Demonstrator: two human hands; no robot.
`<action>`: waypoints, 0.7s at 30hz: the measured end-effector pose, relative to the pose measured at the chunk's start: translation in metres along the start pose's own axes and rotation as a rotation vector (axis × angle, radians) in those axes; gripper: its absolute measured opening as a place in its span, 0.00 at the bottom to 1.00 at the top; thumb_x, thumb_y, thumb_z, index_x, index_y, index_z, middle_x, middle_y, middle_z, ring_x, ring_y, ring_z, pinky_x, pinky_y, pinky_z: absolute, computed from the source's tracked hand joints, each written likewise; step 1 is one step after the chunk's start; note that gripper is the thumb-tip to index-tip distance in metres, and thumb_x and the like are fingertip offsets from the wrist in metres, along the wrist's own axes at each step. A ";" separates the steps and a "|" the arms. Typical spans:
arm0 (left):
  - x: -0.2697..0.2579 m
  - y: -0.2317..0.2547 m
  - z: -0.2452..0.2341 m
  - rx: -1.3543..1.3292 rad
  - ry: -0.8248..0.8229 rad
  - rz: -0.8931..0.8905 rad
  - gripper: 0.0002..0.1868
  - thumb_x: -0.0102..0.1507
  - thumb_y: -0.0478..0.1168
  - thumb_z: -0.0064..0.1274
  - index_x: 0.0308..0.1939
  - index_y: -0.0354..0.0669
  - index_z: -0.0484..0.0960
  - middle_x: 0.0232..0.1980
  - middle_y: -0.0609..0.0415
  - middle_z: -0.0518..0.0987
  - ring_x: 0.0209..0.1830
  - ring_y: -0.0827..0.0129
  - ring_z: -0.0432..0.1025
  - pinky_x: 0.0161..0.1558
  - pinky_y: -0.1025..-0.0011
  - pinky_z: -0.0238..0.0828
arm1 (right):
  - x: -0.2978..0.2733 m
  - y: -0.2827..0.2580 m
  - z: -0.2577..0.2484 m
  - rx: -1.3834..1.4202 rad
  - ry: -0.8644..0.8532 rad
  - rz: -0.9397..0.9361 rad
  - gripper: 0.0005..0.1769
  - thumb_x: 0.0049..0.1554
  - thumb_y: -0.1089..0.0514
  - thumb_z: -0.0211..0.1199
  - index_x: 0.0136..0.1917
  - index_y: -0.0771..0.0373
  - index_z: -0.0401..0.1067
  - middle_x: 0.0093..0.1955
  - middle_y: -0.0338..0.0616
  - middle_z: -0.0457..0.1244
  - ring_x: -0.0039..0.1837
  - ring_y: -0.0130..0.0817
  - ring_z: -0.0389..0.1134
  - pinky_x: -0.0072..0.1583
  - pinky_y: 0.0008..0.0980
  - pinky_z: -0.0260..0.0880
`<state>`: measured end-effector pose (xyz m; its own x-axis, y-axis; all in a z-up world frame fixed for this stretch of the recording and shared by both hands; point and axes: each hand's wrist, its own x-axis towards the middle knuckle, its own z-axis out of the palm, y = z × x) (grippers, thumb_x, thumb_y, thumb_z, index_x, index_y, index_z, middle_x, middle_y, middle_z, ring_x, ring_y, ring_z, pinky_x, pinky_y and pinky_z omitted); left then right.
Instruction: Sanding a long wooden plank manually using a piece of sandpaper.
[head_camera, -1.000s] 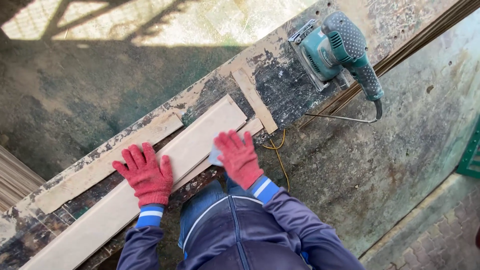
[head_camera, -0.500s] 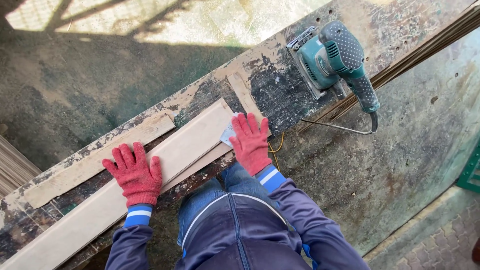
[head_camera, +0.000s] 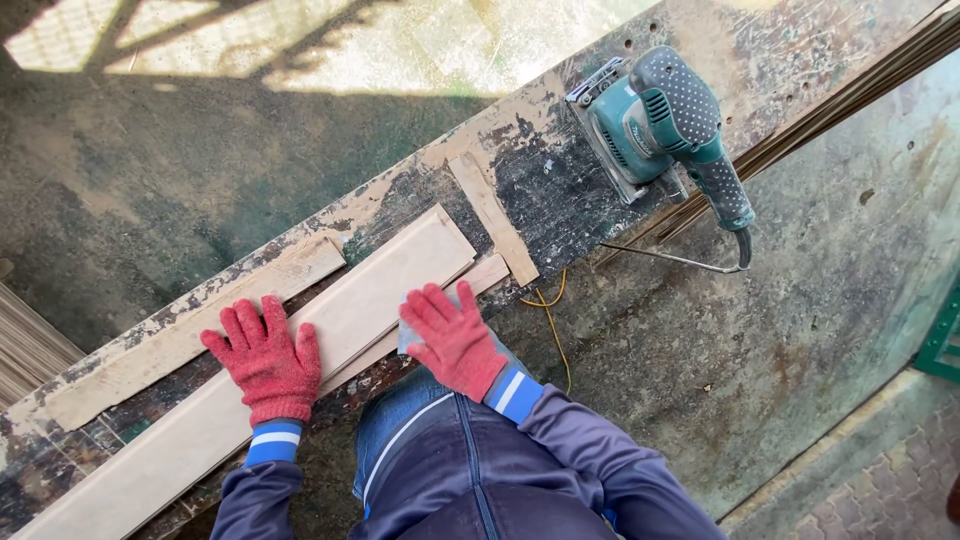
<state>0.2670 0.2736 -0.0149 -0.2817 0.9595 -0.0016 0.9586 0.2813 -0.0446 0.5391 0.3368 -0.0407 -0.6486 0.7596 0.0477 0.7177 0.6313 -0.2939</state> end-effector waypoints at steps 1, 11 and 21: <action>0.000 -0.001 0.000 0.004 0.000 0.000 0.36 0.69 0.60 0.43 0.73 0.40 0.77 0.74 0.30 0.72 0.79 0.39 0.60 0.78 0.38 0.41 | 0.004 0.013 -0.001 0.004 0.002 0.000 0.38 0.65 0.31 0.19 0.83 0.40 0.40 0.88 0.34 0.33 0.87 0.39 0.30 0.81 0.59 0.19; 0.002 0.002 -0.003 0.004 0.000 -0.007 0.36 0.68 0.61 0.44 0.72 0.42 0.77 0.73 0.32 0.73 0.78 0.40 0.61 0.78 0.38 0.42 | 0.008 0.015 0.001 0.032 -0.103 0.107 0.37 0.66 0.30 0.25 0.83 0.41 0.45 0.87 0.31 0.37 0.86 0.38 0.32 0.80 0.58 0.18; 0.004 0.000 -0.002 -0.004 0.024 0.006 0.36 0.67 0.61 0.46 0.72 0.41 0.77 0.72 0.31 0.73 0.77 0.39 0.62 0.77 0.38 0.43 | 0.060 0.053 0.008 -0.006 -0.215 0.244 0.42 0.65 0.27 0.26 0.84 0.48 0.43 0.88 0.39 0.33 0.86 0.41 0.28 0.80 0.52 0.12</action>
<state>0.2659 0.2772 -0.0125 -0.2753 0.9611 0.0225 0.9603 0.2760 -0.0406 0.5361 0.4149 -0.0612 -0.4954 0.8387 -0.2263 0.8597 0.4360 -0.2661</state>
